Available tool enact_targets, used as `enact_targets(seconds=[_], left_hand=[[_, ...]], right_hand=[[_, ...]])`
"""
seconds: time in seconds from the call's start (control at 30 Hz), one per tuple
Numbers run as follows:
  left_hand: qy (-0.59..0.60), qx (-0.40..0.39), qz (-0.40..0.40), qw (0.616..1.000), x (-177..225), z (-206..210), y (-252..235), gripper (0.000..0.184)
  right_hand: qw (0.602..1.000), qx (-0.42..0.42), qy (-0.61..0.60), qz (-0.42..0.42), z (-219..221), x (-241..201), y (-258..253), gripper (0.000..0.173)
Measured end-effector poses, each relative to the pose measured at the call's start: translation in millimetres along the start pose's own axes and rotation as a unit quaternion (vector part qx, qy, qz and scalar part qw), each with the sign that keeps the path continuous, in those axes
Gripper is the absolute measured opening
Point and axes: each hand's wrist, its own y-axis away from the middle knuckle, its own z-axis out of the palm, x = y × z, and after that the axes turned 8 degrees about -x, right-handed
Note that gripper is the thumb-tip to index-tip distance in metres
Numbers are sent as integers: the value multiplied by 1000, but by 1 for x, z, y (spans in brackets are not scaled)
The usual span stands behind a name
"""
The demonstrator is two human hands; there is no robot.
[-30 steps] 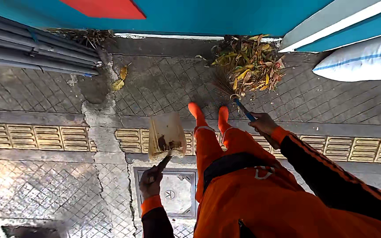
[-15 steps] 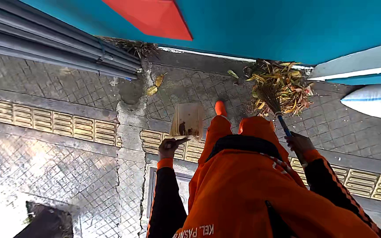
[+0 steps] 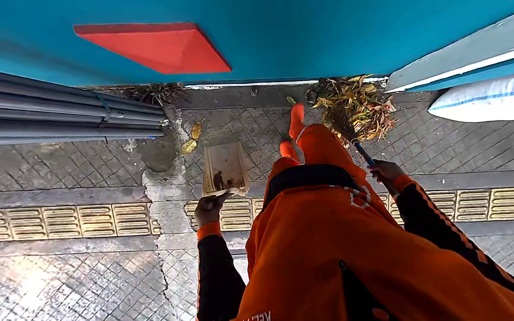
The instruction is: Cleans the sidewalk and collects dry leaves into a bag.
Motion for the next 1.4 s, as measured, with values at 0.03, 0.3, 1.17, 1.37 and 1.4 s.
enact_targets(seconds=[0.03,0.3,1.17,1.37,1.4], left_hand=[[19,11,17,1000,-6,-1,4,39],[96,52,-13,994,-20,1,3,41],[51,1,-132,990,-76,28,30,43],[94,24,-144,985,-81,23,61,44],[97,33,-149,983,-81,24,68,45]], right_hand=[[1000,3,0,0,2,-6,-3,33],[999,-1,28,-16,19,-50,0,28],[997,1,81,9,9,-58,30,31],[994,-6,103,28,10,-58,28,32],[994,-10,105,30,13,-61,24,31]])
